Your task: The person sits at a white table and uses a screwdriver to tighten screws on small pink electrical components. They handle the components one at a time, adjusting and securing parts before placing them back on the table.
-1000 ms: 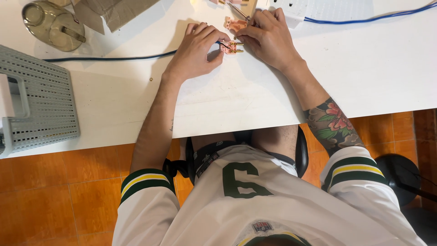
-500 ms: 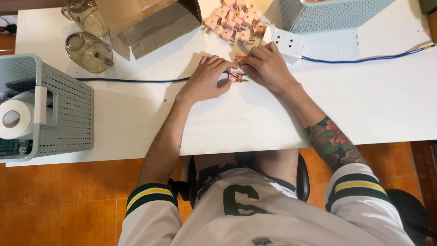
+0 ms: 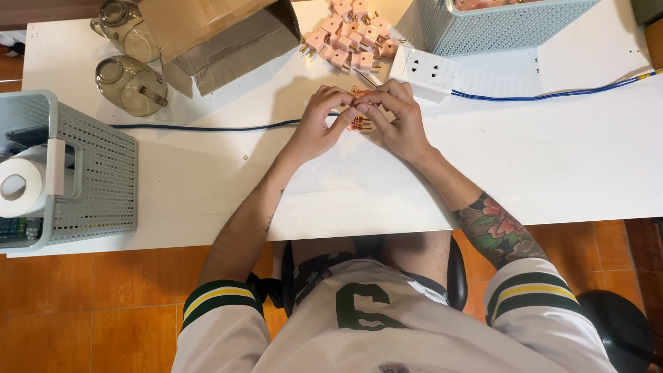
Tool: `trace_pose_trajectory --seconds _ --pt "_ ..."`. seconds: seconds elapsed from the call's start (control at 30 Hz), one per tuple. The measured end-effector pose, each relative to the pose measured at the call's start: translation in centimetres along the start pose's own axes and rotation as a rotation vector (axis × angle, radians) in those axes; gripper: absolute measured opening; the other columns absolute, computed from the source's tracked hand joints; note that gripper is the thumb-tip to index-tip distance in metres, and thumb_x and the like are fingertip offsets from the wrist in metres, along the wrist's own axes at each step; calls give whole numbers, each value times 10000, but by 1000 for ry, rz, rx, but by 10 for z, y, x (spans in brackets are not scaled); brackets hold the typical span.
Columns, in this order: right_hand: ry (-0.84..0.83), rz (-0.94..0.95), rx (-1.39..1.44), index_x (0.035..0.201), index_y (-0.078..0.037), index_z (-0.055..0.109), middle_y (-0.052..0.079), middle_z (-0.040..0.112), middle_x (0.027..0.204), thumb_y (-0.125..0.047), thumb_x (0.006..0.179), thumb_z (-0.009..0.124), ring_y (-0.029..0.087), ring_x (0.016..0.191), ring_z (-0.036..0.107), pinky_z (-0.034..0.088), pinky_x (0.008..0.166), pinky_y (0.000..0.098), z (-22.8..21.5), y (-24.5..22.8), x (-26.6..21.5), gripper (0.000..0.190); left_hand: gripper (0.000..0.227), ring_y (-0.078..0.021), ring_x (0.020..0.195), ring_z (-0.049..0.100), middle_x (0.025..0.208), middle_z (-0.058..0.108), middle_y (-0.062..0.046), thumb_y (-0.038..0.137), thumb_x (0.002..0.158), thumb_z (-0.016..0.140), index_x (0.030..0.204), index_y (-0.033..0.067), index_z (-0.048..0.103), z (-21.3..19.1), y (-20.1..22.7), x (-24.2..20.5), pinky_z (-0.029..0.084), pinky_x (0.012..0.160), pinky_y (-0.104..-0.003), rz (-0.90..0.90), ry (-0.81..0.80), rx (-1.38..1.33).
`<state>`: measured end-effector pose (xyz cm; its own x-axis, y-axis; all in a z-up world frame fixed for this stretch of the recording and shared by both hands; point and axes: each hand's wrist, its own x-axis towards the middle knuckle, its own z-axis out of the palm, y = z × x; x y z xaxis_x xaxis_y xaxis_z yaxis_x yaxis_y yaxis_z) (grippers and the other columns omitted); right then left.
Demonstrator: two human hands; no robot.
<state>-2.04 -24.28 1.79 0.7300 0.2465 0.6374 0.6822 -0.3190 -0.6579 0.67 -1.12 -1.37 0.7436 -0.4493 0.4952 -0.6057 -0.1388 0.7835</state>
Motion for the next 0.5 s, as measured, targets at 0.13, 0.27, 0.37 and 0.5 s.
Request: trace_pose_trajectory --seconds 0.13,0.27,0.37,0.5 --pt "24 -12 15 1170 -82 884 24 580 946 -114 1140 835 193 917 547 444 986 383 -1 0 1 66 143 -185 1190 612 1166 734 19 308 1191 711 1216 213 815 2 1 0 396 1099 -443 -31 24 -22" --pt "30 -68 -17 1158 -62 893 40 554 959 -72 1106 872 219 967 557 456 1013 420 -3 4 0 57 137 -244 1188 631 1141 726 -13 262 1192 715 1161 183 822 -2 6 1 408 1084 -438 20 51 9" --pt "26 -86 -49 1161 -61 896 41 543 962 -68 1093 892 227 975 566 452 1013 423 -3 3 0 68 150 -260 1177 633 1122 719 -25 268 1191 721 1137 180 829 -4 7 1 410 1067 -441 28 53 43" --pt "-60 -118 -159 1267 -86 865 37 686 1097 -202 1166 816 232 1044 571 373 1001 383 -4 17 -6 162 190 -227 1180 595 1177 726 26 278 1174 723 1161 121 829 -4 15 0 376 1041 -436 -23 36 193"
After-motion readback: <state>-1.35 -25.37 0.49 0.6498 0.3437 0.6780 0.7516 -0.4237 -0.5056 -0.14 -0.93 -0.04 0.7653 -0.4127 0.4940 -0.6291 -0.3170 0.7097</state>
